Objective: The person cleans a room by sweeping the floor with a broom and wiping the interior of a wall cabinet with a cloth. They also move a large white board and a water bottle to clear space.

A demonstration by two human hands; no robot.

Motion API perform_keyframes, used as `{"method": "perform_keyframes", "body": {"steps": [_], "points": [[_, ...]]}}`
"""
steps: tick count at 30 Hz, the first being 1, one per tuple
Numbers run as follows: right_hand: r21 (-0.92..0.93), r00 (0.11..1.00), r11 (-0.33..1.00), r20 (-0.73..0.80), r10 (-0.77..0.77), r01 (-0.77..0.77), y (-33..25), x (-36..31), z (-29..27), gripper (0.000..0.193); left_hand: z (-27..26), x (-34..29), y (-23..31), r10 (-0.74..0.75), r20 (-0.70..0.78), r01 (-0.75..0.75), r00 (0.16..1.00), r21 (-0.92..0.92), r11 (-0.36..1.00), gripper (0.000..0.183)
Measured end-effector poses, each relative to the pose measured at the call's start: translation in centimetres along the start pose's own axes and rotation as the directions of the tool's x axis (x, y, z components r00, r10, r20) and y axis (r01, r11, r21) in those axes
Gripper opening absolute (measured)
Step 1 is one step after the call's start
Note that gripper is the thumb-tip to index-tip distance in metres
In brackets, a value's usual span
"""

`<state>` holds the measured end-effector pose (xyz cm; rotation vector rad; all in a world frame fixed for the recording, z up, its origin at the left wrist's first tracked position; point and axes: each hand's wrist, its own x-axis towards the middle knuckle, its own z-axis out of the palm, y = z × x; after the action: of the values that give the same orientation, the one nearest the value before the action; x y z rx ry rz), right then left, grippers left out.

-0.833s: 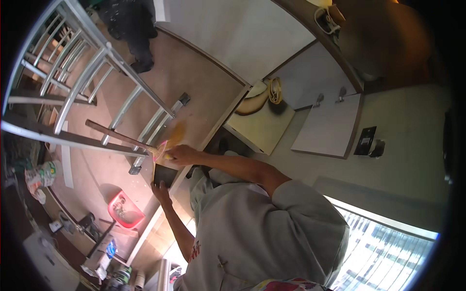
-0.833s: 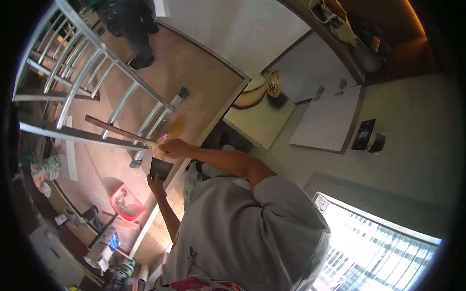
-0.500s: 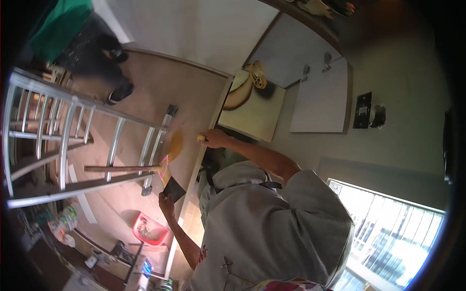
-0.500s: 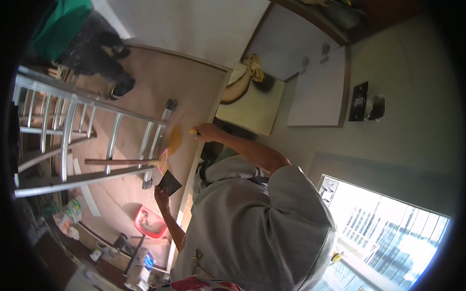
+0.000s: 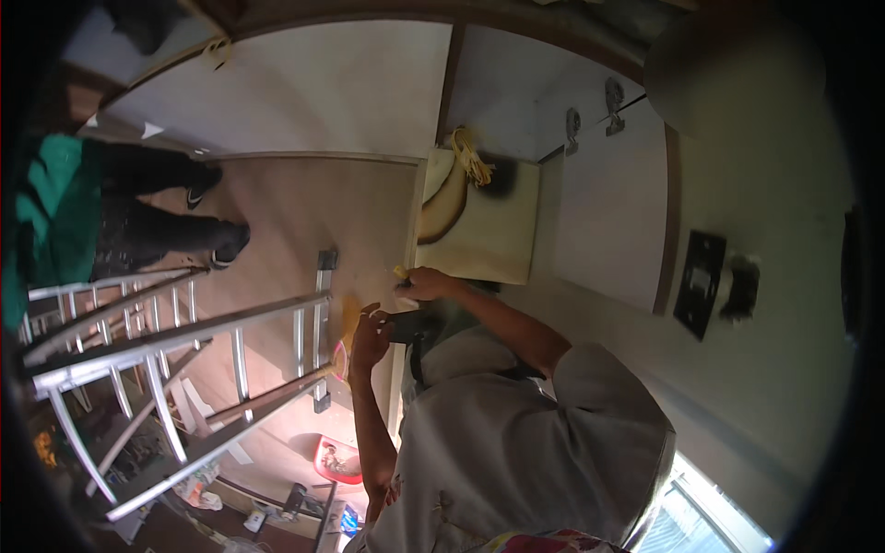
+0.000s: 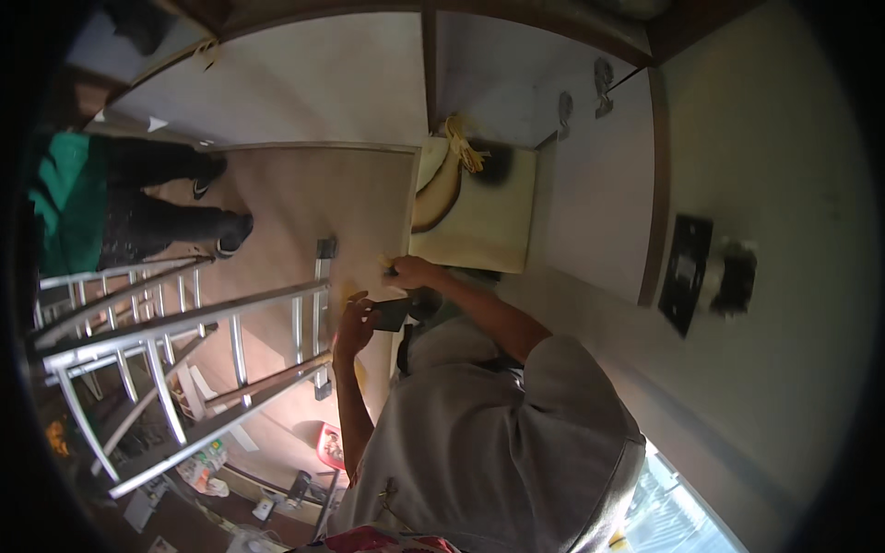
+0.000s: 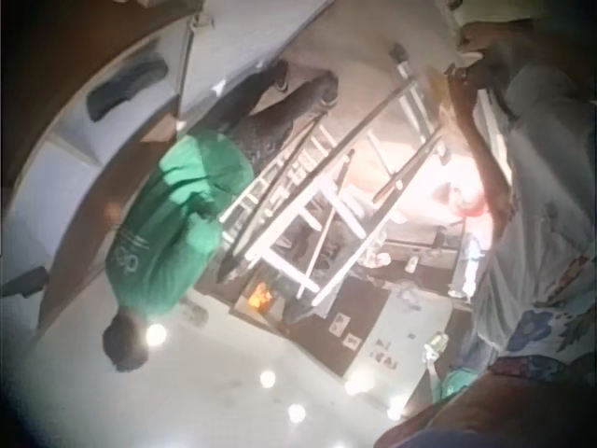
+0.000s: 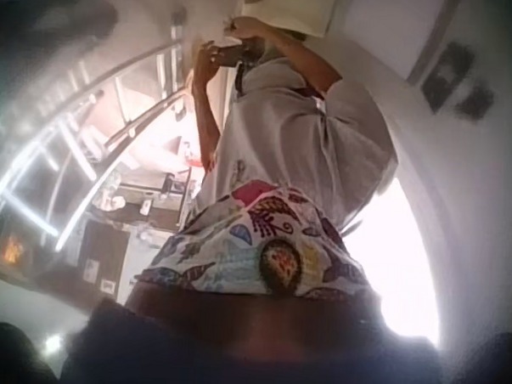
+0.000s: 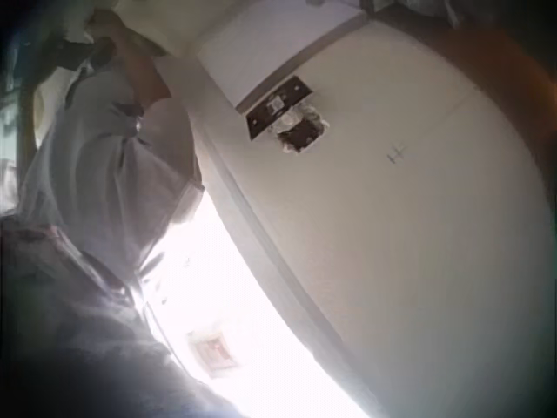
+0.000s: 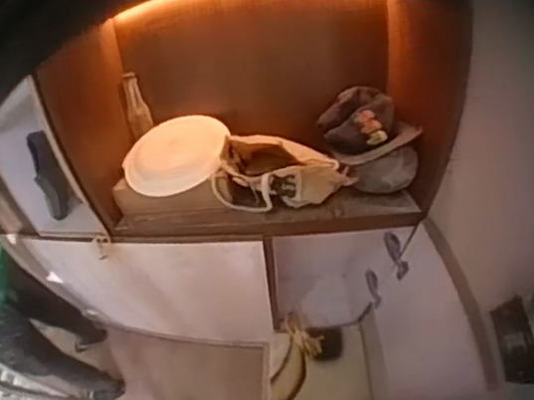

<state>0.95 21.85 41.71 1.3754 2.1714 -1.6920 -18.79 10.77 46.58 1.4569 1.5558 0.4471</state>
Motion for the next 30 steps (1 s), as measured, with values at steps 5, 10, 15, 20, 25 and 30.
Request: {"method": "perform_keyframes", "body": {"steps": [5,10,15,20,25,30], "points": [[0.174,0.981,0.973,0.095,-0.171,0.153,-0.5,3.5,-5.5,0.045,0.9,7.9,2.6,0.029,0.098,-0.018,0.995,-0.109,0.994,0.022],[0.099,0.987,0.986,0.076,-0.142,0.134,1.1,4.7,-10.7,0.060,2.1,12.4,4.3,-0.158,0.211,0.233,0.965,-0.396,0.888,0.030],[0.290,0.997,0.954,0.018,-0.081,0.072,3.4,4.2,-13.2,0.056,4.1,15.5,5.3,-0.153,0.276,0.281,0.949,-0.521,0.806,0.032],[0.226,0.891,0.970,-0.454,0.028,0.085,3.8,2.6,-13.4,0.055,7.0,16.5,2.3,-0.438,0.194,0.460,0.878,-0.593,0.660,0.041],[0.026,0.938,0.999,-0.344,-0.035,0.047,4.1,1.5,-10.3,0.067,10.4,17.5,-2.6,-0.615,-0.162,0.401,0.772,-0.626,0.669,0.049],[-0.087,0.925,0.996,-0.375,-0.052,0.021,3.8,3.2,-5.7,0.086,10.5,19.3,0.1,-0.544,-0.340,0.357,0.767,-0.478,0.803,0.042]]}}
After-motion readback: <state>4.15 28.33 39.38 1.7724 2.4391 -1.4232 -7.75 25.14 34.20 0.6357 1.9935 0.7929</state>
